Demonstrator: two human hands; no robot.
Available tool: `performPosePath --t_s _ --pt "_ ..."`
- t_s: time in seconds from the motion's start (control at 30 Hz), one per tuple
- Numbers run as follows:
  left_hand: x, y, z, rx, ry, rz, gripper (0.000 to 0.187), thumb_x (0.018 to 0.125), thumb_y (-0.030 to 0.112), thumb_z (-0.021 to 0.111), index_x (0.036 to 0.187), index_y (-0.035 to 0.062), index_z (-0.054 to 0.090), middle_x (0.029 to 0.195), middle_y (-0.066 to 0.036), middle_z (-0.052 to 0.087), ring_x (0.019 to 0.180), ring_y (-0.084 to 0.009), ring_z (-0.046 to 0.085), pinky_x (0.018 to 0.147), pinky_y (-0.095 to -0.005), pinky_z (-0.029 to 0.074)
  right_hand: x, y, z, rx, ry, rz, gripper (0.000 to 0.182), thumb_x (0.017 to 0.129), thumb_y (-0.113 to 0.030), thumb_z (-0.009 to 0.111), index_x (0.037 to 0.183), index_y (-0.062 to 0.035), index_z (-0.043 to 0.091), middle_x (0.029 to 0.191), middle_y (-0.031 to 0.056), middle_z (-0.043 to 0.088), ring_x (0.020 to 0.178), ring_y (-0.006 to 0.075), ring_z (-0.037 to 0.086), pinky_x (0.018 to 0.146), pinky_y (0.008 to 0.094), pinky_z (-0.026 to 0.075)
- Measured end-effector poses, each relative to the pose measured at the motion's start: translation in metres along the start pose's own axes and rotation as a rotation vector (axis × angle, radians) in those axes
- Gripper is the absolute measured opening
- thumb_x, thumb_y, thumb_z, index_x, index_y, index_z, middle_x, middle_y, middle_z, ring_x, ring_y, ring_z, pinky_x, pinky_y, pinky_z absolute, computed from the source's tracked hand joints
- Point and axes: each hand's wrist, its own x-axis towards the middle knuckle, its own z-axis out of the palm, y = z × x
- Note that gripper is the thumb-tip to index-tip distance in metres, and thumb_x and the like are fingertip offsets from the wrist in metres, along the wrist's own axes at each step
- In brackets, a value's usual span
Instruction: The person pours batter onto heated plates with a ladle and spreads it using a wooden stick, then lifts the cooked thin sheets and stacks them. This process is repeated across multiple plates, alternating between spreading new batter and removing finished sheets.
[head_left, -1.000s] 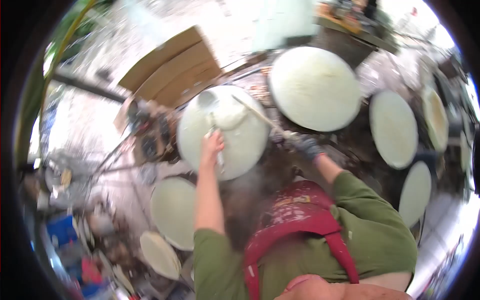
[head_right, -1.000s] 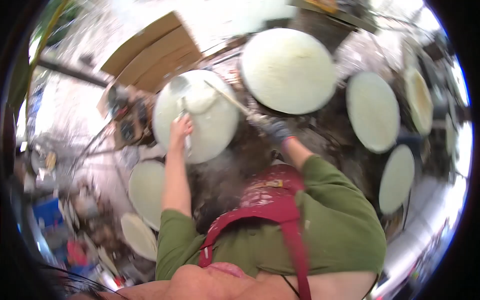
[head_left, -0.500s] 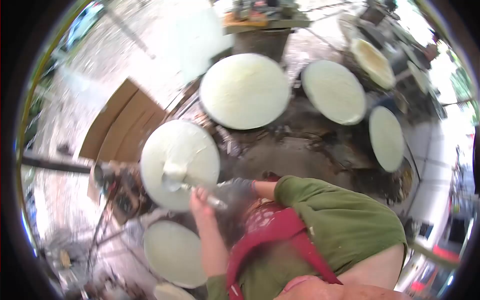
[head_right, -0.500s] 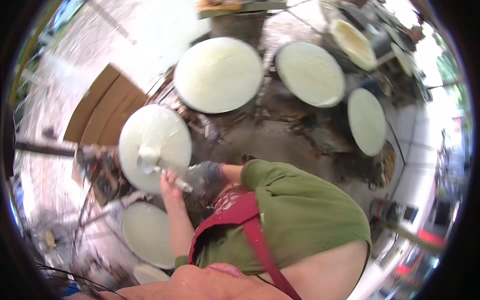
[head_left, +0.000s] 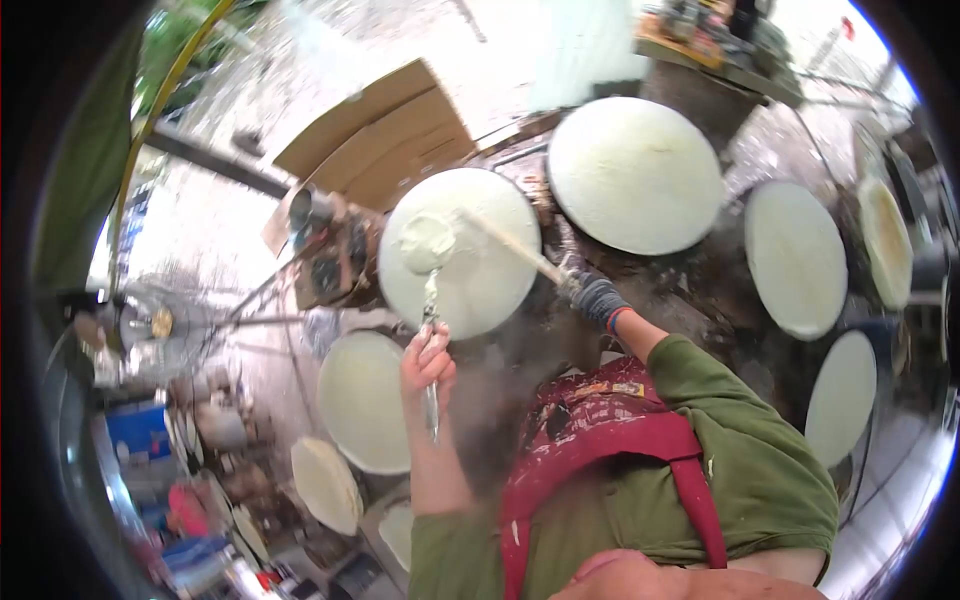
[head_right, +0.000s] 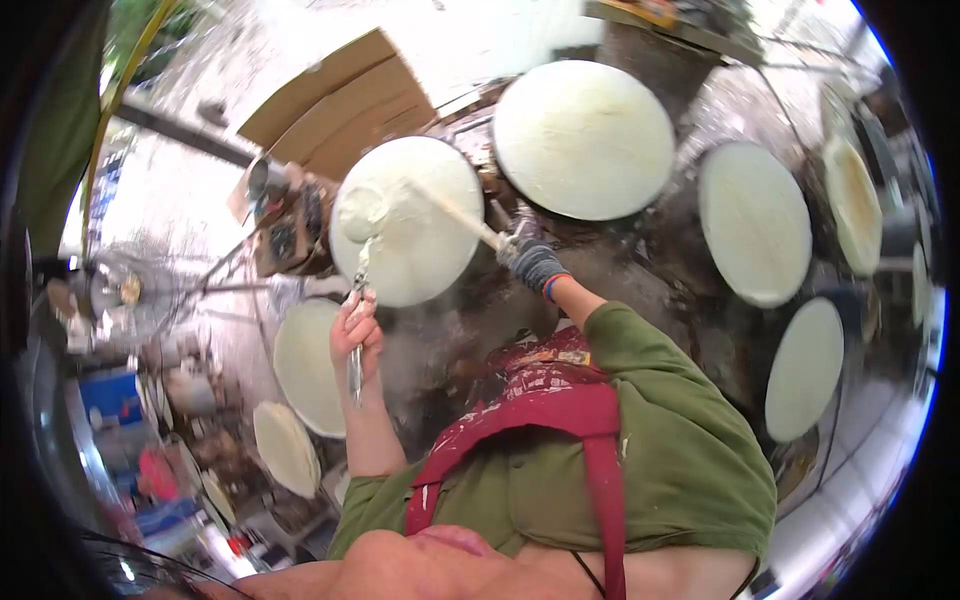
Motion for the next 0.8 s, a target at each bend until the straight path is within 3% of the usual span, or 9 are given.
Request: performPosePath --t_s 0.03,0.07,0.13,0.23,0.37,0.47,0.6,0.8 --pt "0.001 0.003 -0.014 0.031 -0.067 -0.012 0.033 0.1 0.021 0.027 0.111 -0.0066 0.041 0.056 0.005 0.037 0.038 -0.003 0.037 0.04 -0.0223 0.023 -0.011 0.006 -0.001 -0.125 0.081 -0.148 0.034 0.083 -0.039 0.051 0.093 -0.0095 0.063 0.086 0.0168 0.064 0.077 0.0323 0.062 0.068 0.0412 0.049" --pt "0.004 0.008 -0.015 0.116 -0.081 -0.041 0.033 0.1 0.021 0.027 0.11 -0.0066 0.042 0.057 0.005 0.037 0.037 -0.0033 0.037 0.039 -0.0221 0.023 -0.022 0.011 0.002 -0.489 0.036 -0.369 0.033 0.081 -0.039 0.053 0.089 -0.0094 0.064 0.08 0.0166 0.064 0.073 0.0329 0.062 0.066 0.0414 0.049" --pt "0.014 0.012 -0.009 0.301 -0.061 -0.094 0.032 0.099 0.019 0.027 0.108 -0.0076 0.043 0.057 0.004 0.038 0.034 -0.0036 0.036 0.035 -0.0213 0.022 -0.099 -0.033 -0.016 -0.394 0.083 -0.149 0.031 0.081 -0.039 0.054 0.086 -0.0103 0.064 0.081 0.0173 0.064 0.074 0.0334 0.062 0.065 0.0413 0.049" --pt "0.025 0.0 -0.003 0.486 -0.032 -0.145 0.03 0.099 0.016 0.029 0.106 -0.0099 0.043 0.057 0.004 0.038 0.031 -0.0032 0.034 0.032 -0.0201 0.021 -0.167 0.018 -0.003 -0.162 0.62 0.109 0.031 0.082 -0.039 0.053 0.087 -0.0103 0.063 0.081 0.0174 0.064 0.076 0.0344 0.062 0.065 0.0428 0.048" --pt "0.039 -0.012 0.014 0.378 -0.068 -0.282 0.029 0.097 0.012 0.031 0.101 -0.0127 0.045 0.058 -0.001 0.041 0.029 -0.0042 0.033 0.024 -0.0192 0.021 -0.295 0.063 0.008 -0.267 1.246 0.491 0.031 0.084 -0.037 0.053 0.091 -0.0083 0.062 0.078 0.0187 0.062 0.074 0.0371 0.06 0.063 0.0454 0.047" --pt "0.05 -0.022 0.027 0.358 -0.235 -0.484 0.032 0.098 0.016 0.031 0.106 -0.013 0.042 0.058 0.001 0.04 0.032 -0.0035 0.037 0.031 -0.0186 0.018 -0.38 0.084 0.043 -0.406 1.405 0.831 0.032 0.085 -0.037 0.051 0.097 -0.0085 0.062 0.082 0.0192 0.062 0.075 0.0382 0.059 0.065 0.0461 0.047" --pt "0.054 -0.074 0.055 0.223 -0.293 -0.657 0.034 0.098 0.017 0.031 0.109 -0.0145 0.04 0.059 0.0 0.042 0.033 -0.0039 0.04 0.032 -0.0183 0.018 -0.453 0.098 0.072 -0.24 1.405 1.082 0.036 0.085 -0.034 0.053 0.114 -0.0132 0.059 0.087 0.0191 0.062 0.08 0.0368 0.059 0.07 0.045 0.047" --pt "0.05 -0.209 0.113 0.208 -0.261 -0.703 0.037 0.099 0.017 0.029 0.113 -0.0162 0.036 0.062 -0.003 0.046 0.034 -0.0056 0.045 0.03 -0.0189 0.018 -0.519 0.161 0.044 -0.337 1.22 1.019 0.043 0.083 -0.034 0.056 0.122 -0.0183 0.054 0.084 0.0156 0.061 0.074 0.0348 0.06 0.065 0.0454 0.048"
